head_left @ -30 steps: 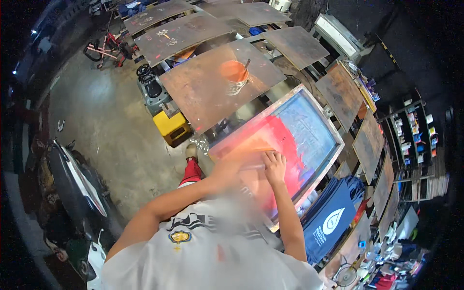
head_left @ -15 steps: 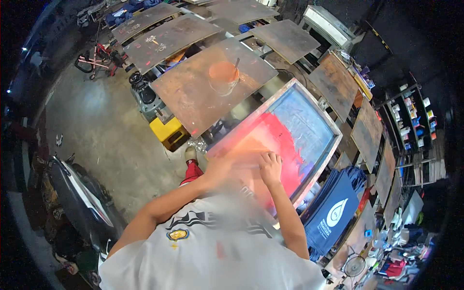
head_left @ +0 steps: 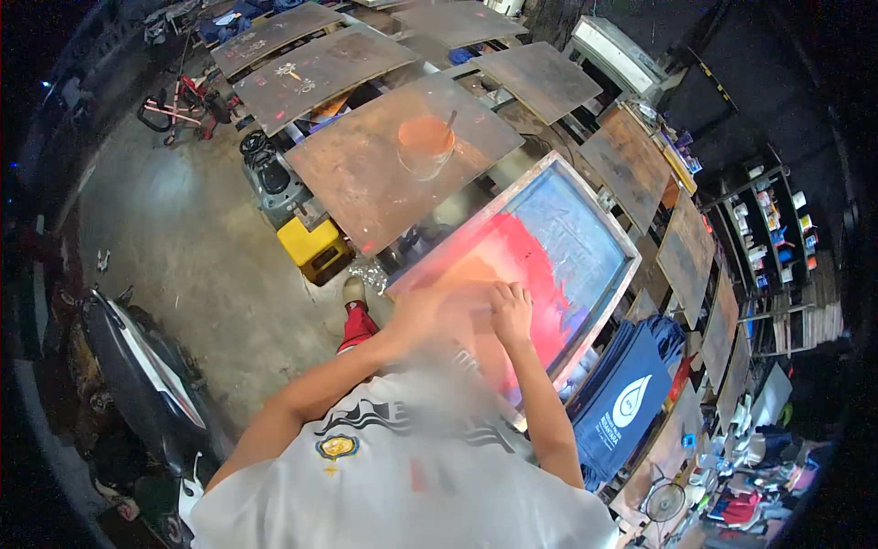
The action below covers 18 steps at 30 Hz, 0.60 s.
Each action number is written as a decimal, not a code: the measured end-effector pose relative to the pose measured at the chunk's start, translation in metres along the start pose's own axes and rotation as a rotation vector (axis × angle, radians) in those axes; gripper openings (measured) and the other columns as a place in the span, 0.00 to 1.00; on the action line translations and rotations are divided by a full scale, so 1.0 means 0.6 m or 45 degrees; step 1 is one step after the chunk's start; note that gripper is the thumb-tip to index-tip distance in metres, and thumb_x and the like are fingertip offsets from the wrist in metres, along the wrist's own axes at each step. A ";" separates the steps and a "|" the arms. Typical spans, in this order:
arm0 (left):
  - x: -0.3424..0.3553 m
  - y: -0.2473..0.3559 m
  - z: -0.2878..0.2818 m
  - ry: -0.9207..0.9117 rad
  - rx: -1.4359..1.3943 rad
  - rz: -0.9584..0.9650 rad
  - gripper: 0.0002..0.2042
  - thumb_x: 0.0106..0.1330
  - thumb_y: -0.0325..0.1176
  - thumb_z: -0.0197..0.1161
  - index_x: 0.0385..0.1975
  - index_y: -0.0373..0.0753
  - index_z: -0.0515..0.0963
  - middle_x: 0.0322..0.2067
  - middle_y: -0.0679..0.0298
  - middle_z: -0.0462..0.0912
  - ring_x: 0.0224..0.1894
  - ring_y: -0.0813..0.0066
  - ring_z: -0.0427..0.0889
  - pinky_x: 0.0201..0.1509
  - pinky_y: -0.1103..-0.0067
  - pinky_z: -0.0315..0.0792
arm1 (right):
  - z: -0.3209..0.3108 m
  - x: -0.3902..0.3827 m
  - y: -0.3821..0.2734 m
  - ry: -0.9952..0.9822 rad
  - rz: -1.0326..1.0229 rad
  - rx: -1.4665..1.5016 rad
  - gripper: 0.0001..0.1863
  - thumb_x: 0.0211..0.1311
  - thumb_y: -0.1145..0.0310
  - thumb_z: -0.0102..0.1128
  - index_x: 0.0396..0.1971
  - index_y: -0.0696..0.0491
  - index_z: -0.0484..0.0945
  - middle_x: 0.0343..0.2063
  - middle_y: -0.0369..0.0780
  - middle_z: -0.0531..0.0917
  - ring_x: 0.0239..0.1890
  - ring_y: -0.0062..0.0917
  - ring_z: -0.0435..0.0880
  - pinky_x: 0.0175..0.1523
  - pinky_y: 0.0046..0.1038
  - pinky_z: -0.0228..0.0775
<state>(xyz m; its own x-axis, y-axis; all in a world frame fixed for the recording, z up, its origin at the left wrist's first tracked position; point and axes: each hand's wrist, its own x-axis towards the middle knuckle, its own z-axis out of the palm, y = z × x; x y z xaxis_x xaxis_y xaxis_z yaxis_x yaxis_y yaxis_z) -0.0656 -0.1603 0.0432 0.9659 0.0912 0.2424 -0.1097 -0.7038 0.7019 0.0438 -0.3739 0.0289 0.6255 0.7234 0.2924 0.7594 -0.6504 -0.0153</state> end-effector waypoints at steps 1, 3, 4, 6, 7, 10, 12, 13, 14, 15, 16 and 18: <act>-0.003 -0.005 0.005 0.006 -0.002 -0.001 0.16 0.55 0.34 0.71 0.44 0.37 0.83 0.34 0.53 0.86 0.35 0.53 0.86 0.41 0.63 0.77 | 0.000 0.004 -0.004 0.018 0.021 -0.008 0.11 0.54 0.70 0.57 0.37 0.47 0.80 0.43 0.33 0.82 0.45 0.31 0.77 0.49 0.36 0.67; -0.006 -0.017 0.009 -0.131 0.060 -0.113 0.17 0.55 0.34 0.71 0.44 0.37 0.83 0.35 0.53 0.86 0.37 0.54 0.86 0.41 0.64 0.77 | 0.001 -0.002 -0.006 -0.015 -0.010 -0.034 0.10 0.54 0.70 0.56 0.37 0.47 0.81 0.42 0.33 0.82 0.45 0.31 0.77 0.49 0.36 0.67; -0.010 -0.018 0.007 -0.126 0.060 -0.113 0.17 0.55 0.34 0.71 0.44 0.37 0.83 0.35 0.53 0.86 0.37 0.54 0.86 0.41 0.64 0.77 | 0.002 -0.005 -0.006 -0.048 -0.037 -0.058 0.10 0.54 0.70 0.56 0.37 0.46 0.81 0.42 0.33 0.82 0.45 0.31 0.77 0.49 0.36 0.67; -0.021 -0.014 0.002 -0.175 0.066 -0.072 0.16 0.55 0.33 0.71 0.43 0.37 0.82 0.35 0.54 0.86 0.38 0.55 0.85 0.41 0.64 0.77 | -0.003 -0.013 -0.004 -0.063 -0.036 -0.017 0.10 0.54 0.69 0.56 0.37 0.46 0.81 0.41 0.33 0.82 0.45 0.31 0.77 0.49 0.36 0.67; -0.024 -0.015 0.008 -0.171 0.067 -0.073 0.16 0.55 0.33 0.71 0.43 0.37 0.82 0.35 0.54 0.86 0.38 0.55 0.85 0.41 0.64 0.77 | -0.006 -0.015 -0.003 -0.079 -0.030 0.025 0.10 0.55 0.69 0.55 0.37 0.46 0.81 0.41 0.32 0.82 0.44 0.31 0.77 0.49 0.36 0.67; -0.027 -0.031 0.027 -0.004 0.176 0.020 0.15 0.55 0.32 0.71 0.42 0.37 0.83 0.35 0.56 0.86 0.38 0.56 0.85 0.42 0.65 0.77 | -0.012 -0.012 -0.018 -0.040 0.035 -0.089 0.11 0.54 0.69 0.56 0.38 0.46 0.81 0.42 0.33 0.82 0.45 0.32 0.77 0.49 0.36 0.67; -0.022 -0.036 0.021 -0.014 0.149 0.000 0.15 0.56 0.32 0.70 0.43 0.39 0.83 0.37 0.57 0.86 0.39 0.56 0.85 0.44 0.64 0.76 | 0.007 -0.023 -0.035 -0.019 0.096 -0.048 0.08 0.48 0.71 0.59 0.31 0.48 0.82 0.42 0.35 0.82 0.46 0.34 0.76 0.49 0.38 0.66; -0.023 -0.035 0.010 -0.019 0.150 0.008 0.15 0.56 0.32 0.70 0.43 0.39 0.83 0.37 0.57 0.86 0.39 0.56 0.85 0.44 0.64 0.76 | 0.014 -0.030 -0.039 0.001 0.155 -0.007 0.05 0.41 0.72 0.62 0.23 0.50 0.82 0.42 0.36 0.82 0.46 0.37 0.75 0.49 0.39 0.65; -0.029 -0.034 -0.004 -0.098 0.100 -0.010 0.15 0.55 0.32 0.70 0.44 0.40 0.82 0.38 0.58 0.86 0.40 0.56 0.85 0.45 0.64 0.76 | 0.019 -0.039 -0.039 0.005 0.164 -0.009 0.05 0.41 0.72 0.62 0.23 0.50 0.82 0.42 0.36 0.82 0.46 0.37 0.75 0.49 0.39 0.65; -0.034 -0.028 -0.015 -0.173 0.051 -0.036 0.16 0.55 0.31 0.70 0.45 0.40 0.82 0.39 0.58 0.86 0.41 0.56 0.84 0.46 0.64 0.75 | 0.015 -0.045 -0.044 0.005 0.124 0.033 0.05 0.41 0.73 0.63 0.22 0.50 0.82 0.42 0.37 0.82 0.47 0.37 0.74 0.50 0.39 0.66; -0.034 -0.026 -0.013 -0.175 0.052 -0.035 0.16 0.55 0.31 0.70 0.45 0.40 0.82 0.39 0.58 0.86 0.41 0.56 0.84 0.46 0.64 0.75 | 0.013 -0.048 -0.047 0.006 0.086 0.074 0.04 0.41 0.73 0.63 0.21 0.50 0.82 0.41 0.37 0.82 0.47 0.37 0.74 0.50 0.39 0.66; -0.032 -0.024 -0.009 0.035 0.042 0.062 0.10 0.63 0.31 0.53 0.40 0.42 0.81 0.33 0.58 0.85 0.42 0.59 0.85 0.58 0.59 0.70 | 0.006 -0.038 -0.053 0.059 0.139 0.072 0.05 0.40 0.73 0.63 0.22 0.51 0.83 0.41 0.37 0.82 0.47 0.38 0.74 0.50 0.40 0.66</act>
<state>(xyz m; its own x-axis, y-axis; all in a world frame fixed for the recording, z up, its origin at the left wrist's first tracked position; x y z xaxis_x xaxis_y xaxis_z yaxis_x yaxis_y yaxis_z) -0.0839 -0.1480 0.0320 0.9528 0.0750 0.2943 -0.1484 -0.7304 0.6667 0.0062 -0.3687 0.0194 0.6967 0.6369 0.3302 0.6972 -0.7094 -0.1028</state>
